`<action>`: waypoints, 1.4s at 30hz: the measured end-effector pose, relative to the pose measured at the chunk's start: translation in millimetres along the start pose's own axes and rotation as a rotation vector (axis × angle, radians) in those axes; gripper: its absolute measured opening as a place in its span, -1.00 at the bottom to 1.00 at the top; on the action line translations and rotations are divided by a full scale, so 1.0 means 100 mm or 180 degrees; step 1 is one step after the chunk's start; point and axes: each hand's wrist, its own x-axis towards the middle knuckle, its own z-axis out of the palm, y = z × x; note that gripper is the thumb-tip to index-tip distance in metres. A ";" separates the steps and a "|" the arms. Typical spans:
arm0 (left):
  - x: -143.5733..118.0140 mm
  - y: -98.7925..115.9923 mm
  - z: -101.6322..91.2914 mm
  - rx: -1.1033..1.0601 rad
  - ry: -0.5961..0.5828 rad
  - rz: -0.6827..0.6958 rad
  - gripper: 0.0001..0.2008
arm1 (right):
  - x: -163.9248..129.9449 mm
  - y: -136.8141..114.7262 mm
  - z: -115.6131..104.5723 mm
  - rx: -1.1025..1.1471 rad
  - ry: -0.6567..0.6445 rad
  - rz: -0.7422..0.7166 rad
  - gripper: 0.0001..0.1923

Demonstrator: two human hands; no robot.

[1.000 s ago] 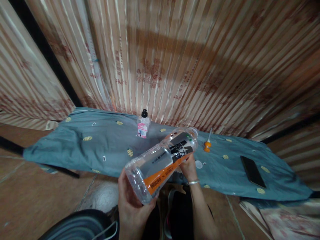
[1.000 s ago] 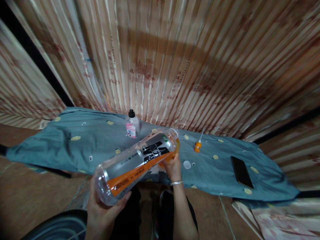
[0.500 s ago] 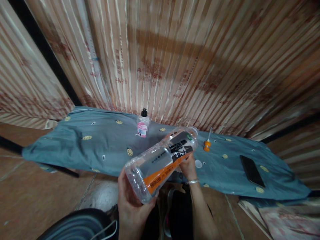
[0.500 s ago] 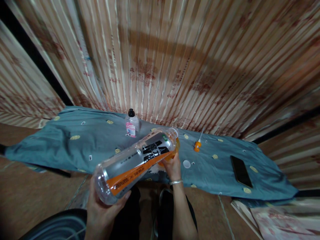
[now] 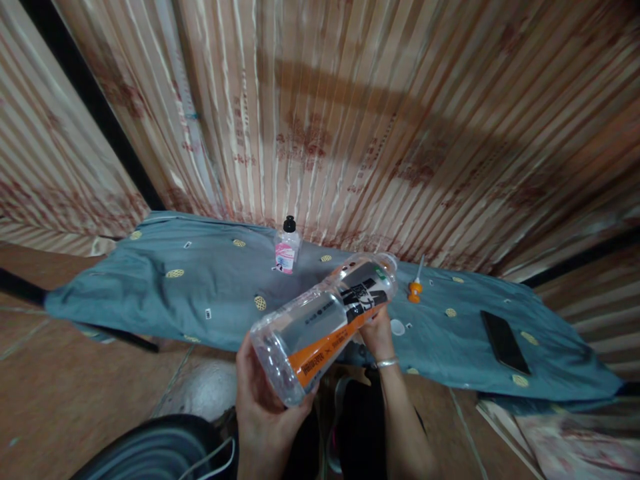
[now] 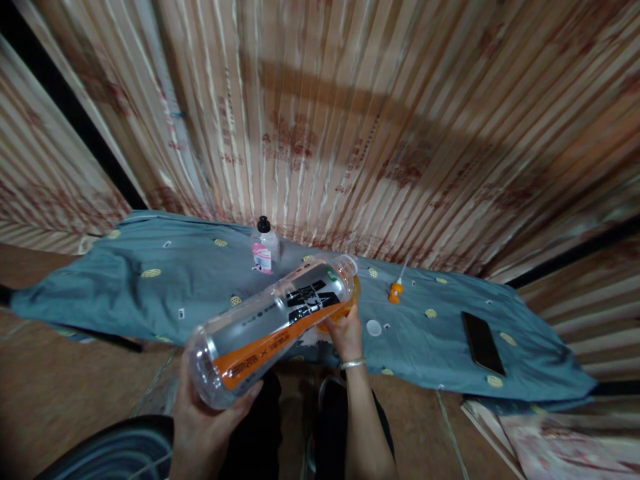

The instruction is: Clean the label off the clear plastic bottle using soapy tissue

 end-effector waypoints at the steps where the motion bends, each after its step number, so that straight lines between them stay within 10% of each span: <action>1: 0.00 0.00 0.00 0.0007 0.0010 -0.0012 -0.15 | 0.00 0.00 0.00 0.0011 0.0013 0.0004 -0.40; 42: 0.02 -0.02 -0.02 0.0034 0.0042 0.0068 -0.14 | -0.01 0.02 0.02 0.0113 -0.0001 0.0036 -0.50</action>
